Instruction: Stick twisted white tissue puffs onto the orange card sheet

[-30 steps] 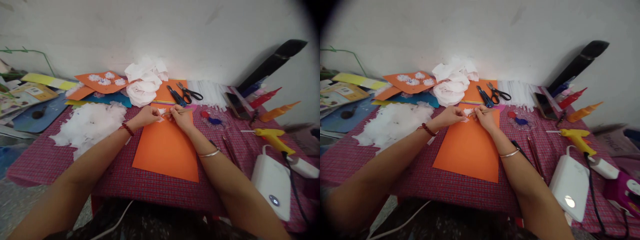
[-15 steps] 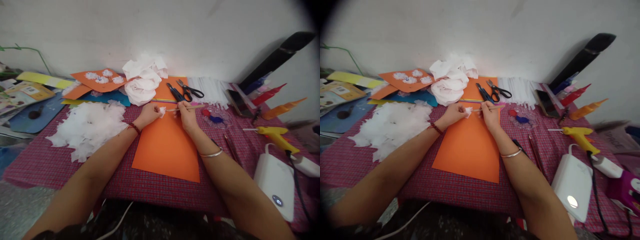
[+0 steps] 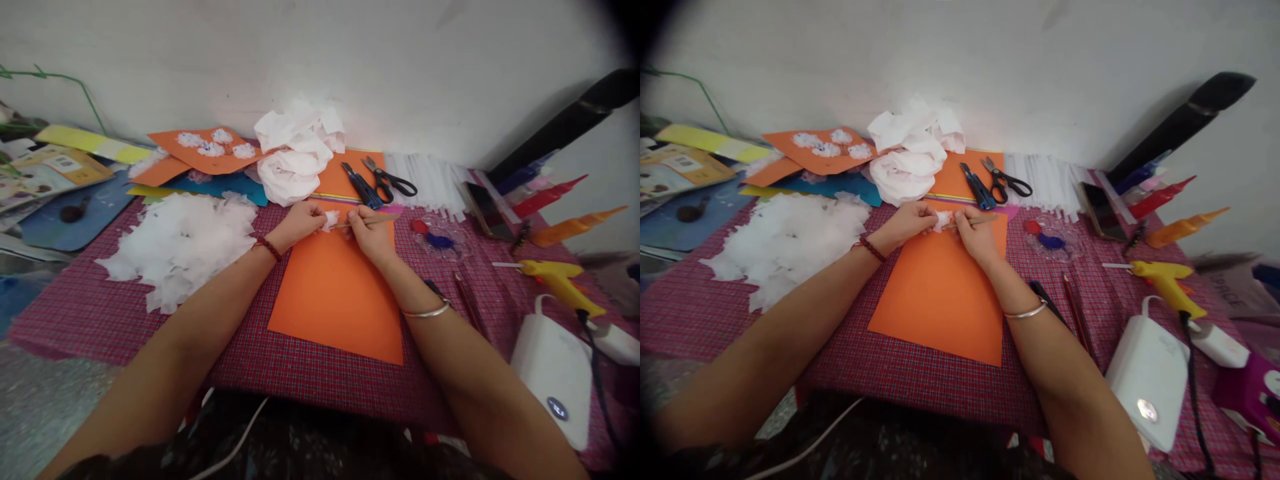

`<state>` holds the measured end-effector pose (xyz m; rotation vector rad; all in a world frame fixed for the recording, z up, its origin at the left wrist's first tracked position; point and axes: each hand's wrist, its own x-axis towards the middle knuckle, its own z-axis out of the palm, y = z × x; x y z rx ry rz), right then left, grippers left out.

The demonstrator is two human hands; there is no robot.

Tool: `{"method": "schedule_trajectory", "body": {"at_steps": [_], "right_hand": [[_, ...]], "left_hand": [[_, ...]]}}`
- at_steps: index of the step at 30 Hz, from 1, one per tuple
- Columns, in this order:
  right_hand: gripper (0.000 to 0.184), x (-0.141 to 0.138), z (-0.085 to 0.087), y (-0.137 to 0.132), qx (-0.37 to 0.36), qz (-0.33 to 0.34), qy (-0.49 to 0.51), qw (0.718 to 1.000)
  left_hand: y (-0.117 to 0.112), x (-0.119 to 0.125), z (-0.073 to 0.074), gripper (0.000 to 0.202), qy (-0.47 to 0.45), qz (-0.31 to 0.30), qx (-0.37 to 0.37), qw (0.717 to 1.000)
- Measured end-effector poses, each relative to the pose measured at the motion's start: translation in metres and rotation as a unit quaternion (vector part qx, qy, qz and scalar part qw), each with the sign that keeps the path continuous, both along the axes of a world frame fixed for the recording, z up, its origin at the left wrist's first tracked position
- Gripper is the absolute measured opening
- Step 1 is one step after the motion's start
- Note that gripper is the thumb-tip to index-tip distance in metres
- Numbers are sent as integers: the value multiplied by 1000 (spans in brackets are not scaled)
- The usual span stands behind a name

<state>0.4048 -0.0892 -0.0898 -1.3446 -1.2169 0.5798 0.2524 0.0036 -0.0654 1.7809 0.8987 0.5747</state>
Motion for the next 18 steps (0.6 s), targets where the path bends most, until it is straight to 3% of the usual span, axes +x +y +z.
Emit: {"method": "schedule_trajectory", "body": {"at_steps": [6,11,13,15,18], "right_hand": [[32,-1,0,0,-15,-9,-130,991],[16,-8,5,-6,5,13,-318,948],[13,-11,8,-9,7,35,-350,936],[19,-11,9,-10,12,27,-292,956],[34,-6,8,-5,21,-57,-25,998]], "left_hand": [[-5,-3,4,16,-67,32,-65,995],[-7,-4,3,20,-84,31,-69,994],[-7,-4,3,21,-85,30,-68,994],[-7,-4,4,21,-83,31,-70,994],[-7,-3,2,21,-84,40,-75,993]]}}
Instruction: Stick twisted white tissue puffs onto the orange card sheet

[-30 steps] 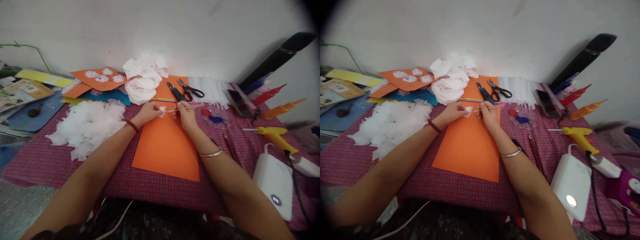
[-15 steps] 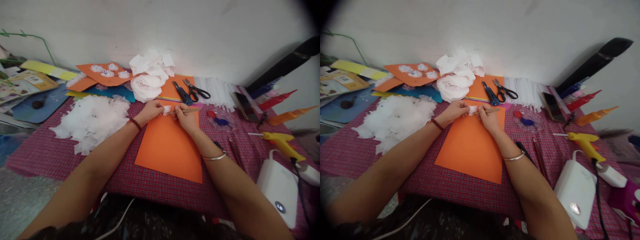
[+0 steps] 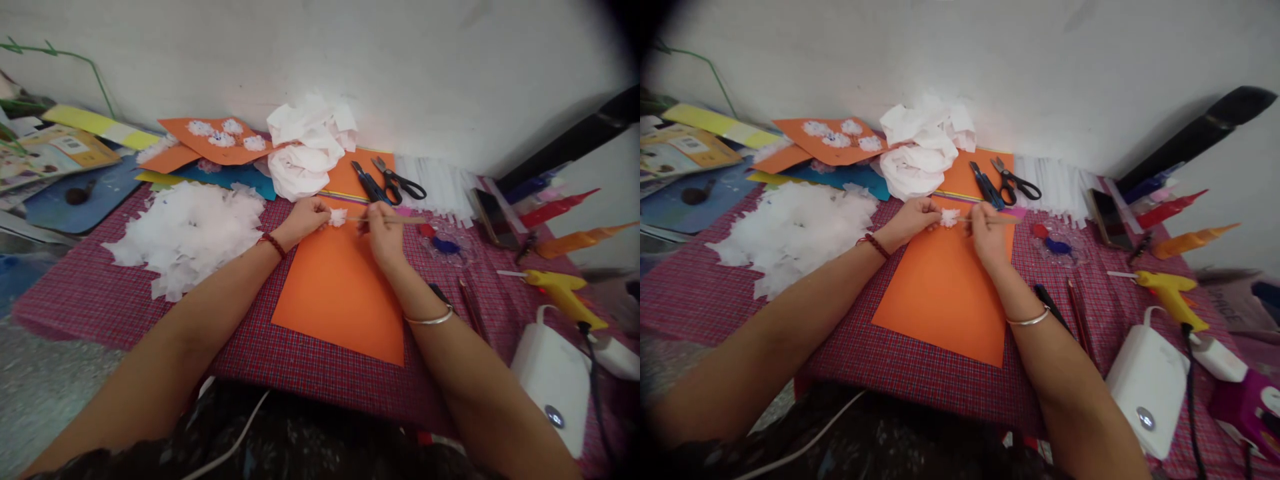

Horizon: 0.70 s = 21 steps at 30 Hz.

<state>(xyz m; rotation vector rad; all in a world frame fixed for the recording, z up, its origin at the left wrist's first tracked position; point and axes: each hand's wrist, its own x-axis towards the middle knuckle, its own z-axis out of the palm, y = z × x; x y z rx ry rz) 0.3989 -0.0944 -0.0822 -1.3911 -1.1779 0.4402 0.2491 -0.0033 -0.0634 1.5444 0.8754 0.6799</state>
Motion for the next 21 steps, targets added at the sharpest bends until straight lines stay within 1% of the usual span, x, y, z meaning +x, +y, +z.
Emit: {"method": "schedule_trajectory", "body": {"at_steps": [1,2,3,4,6,7,9,11,13,14,15,16,17,18,21], "right_hand": [[36,3,-1,2,0,-25,96,995],[37,5,-3,5,-6,-39,174,984],[36,7,-4,7,-15,-42,227,973],[36,9,-5,9,-24,-39,258,965],[35,11,-7,11,-33,-22,277,960],[36,11,-7,12,-34,-14,274,961],[37,11,-8,11,-34,-3,263,964],[37,11,-8,10,-35,4,253,967],[34,13,-10,10,-36,12,243,969],[33,14,-10,10,-38,15,236,971],[32,14,-11,10,-42,18,228,973],[32,14,-12,11,-44,20,221,974],[32,14,-12,11,-46,22,216,975],[32,13,-12,11,-47,24,212,976],[30,10,-10,10,-50,23,203,978]], "left_hand": [[0,0,-1,21,-2,4,-2,1000],[1,0,-3,21,-7,7,-7,1000],[2,0,-4,21,-15,8,-21,1000],[4,-1,-3,22,-25,7,-44,999],[13,-5,3,23,-51,5,-107,993],[19,-8,10,24,-66,6,-133,989],[33,-17,31,24,-92,19,-143,985],[45,-29,59,21,-96,30,-98,990],[51,-45,84,15,-84,32,-62,994],[50,-54,94,14,-50,12,-21,998],[47,-64,100,14,-12,-10,21,1000],[42,-75,102,15,41,-33,60,997],[34,-86,101,16,102,-61,96,988],[26,-97,97,14,162,-96,128,974],[1,-128,75,12,285,-179,213,917]]}}
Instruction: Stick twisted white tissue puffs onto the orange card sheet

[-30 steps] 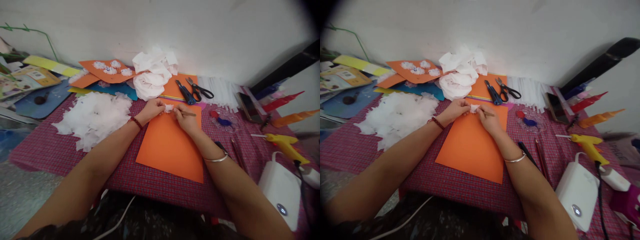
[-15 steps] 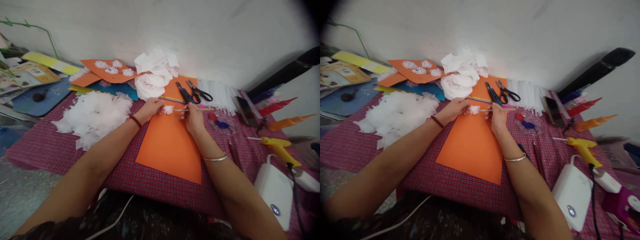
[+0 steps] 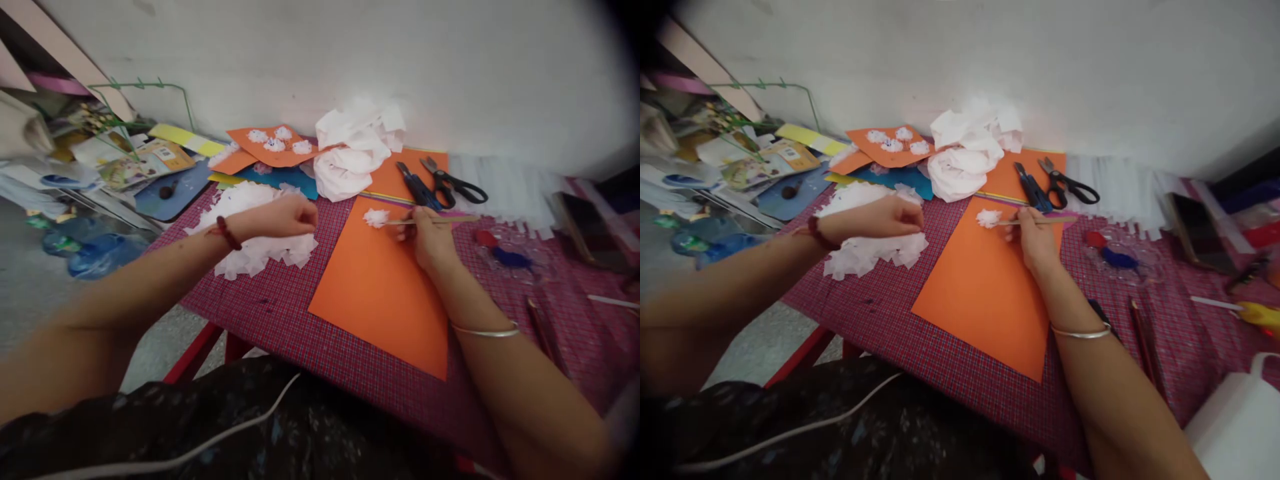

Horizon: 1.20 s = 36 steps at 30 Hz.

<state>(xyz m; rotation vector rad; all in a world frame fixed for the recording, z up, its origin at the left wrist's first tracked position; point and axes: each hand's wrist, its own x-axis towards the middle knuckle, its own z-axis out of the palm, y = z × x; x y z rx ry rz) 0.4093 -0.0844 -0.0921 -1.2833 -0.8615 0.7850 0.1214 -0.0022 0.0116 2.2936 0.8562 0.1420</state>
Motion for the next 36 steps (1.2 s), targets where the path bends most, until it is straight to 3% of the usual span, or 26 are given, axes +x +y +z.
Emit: {"method": "schedule_trajectory", "body": {"at_steps": [3,7,15,18,21,25,28,31,34,36], "right_hand": [[24,-2,3,-1,-6,-11,-4,1000],[25,-4,6,-3,-10,-6,-13,1000],[25,-8,9,-6,-3,-2,-40,999],[25,-9,11,-6,-9,2,-43,999],[25,-9,11,-7,-24,3,-32,999],[25,-8,8,-5,-17,2,-38,999],[28,-6,2,-3,-5,4,-49,999],[32,-4,-2,0,8,7,-56,998],[39,-5,0,-1,31,2,-55,998],[44,-9,7,-5,47,23,-49,997]], "left_hand": [[-18,-21,-20,10,62,-44,71,995],[-28,-35,-32,17,89,-50,128,986],[-34,-42,-38,28,122,-63,181,974],[-46,-42,-36,28,127,-125,267,947],[-58,-41,-35,12,136,-165,362,907],[-68,-38,-36,19,148,-190,391,888],[-68,-35,-39,20,142,-206,380,890],[-62,-33,-38,19,114,-177,322,923],[-54,-30,-31,15,22,-44,186,981],[-49,-22,-23,11,-69,66,49,994]]}}
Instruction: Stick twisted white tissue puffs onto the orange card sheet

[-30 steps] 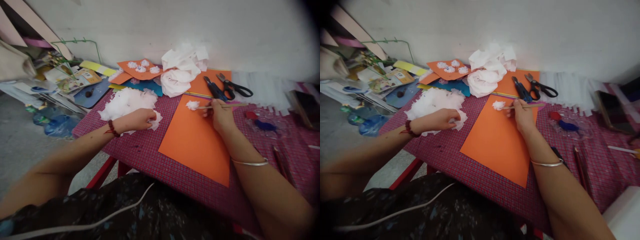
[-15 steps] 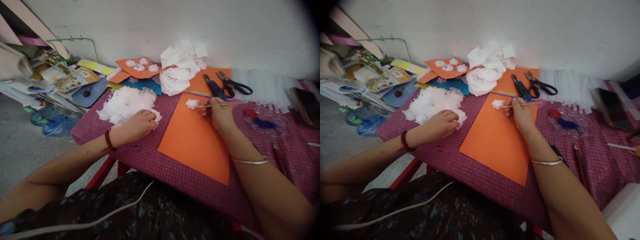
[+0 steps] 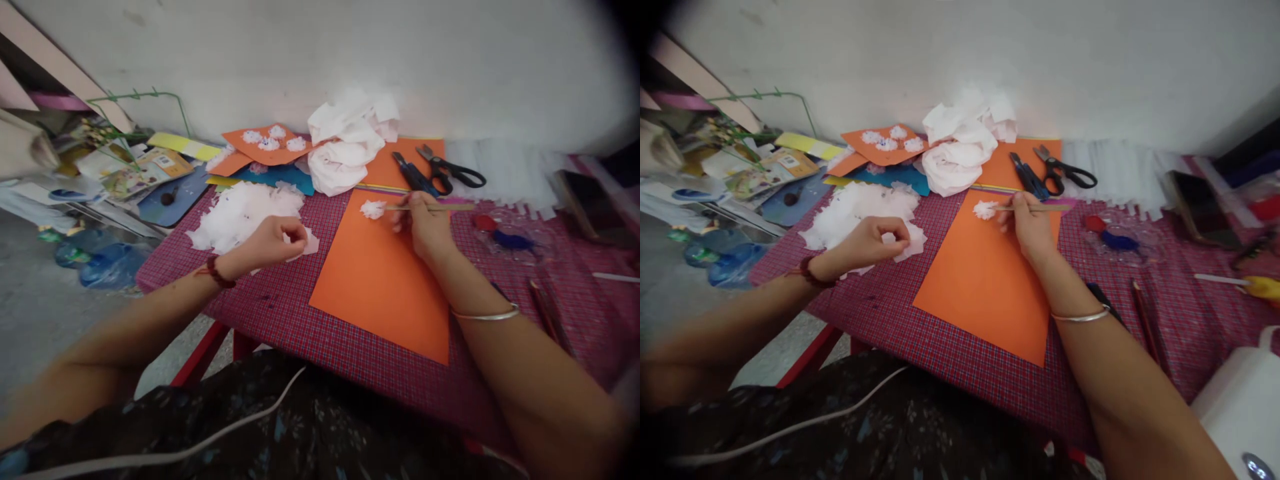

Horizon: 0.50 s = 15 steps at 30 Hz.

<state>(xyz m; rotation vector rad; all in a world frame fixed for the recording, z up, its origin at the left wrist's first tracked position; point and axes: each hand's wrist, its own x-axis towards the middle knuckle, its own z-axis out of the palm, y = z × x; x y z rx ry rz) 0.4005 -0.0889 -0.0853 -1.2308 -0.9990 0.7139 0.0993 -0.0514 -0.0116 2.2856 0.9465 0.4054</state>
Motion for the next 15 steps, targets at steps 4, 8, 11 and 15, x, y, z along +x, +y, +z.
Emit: {"method": "schedule_trajectory", "body": {"at_steps": [4,8,11,15], "right_hand": [[48,-15,18,-11,-13,85,24,996],[42,-25,27,-15,-33,170,48,984],[34,-24,24,-13,-21,182,47,982],[24,-17,19,-7,-1,119,46,992]], "left_hand": [[8,36,10,6,-152,56,-208,965],[15,83,2,16,-181,33,-288,940],[21,110,-9,22,-190,15,-313,930],[25,131,-15,20,-230,4,-366,902]]}}
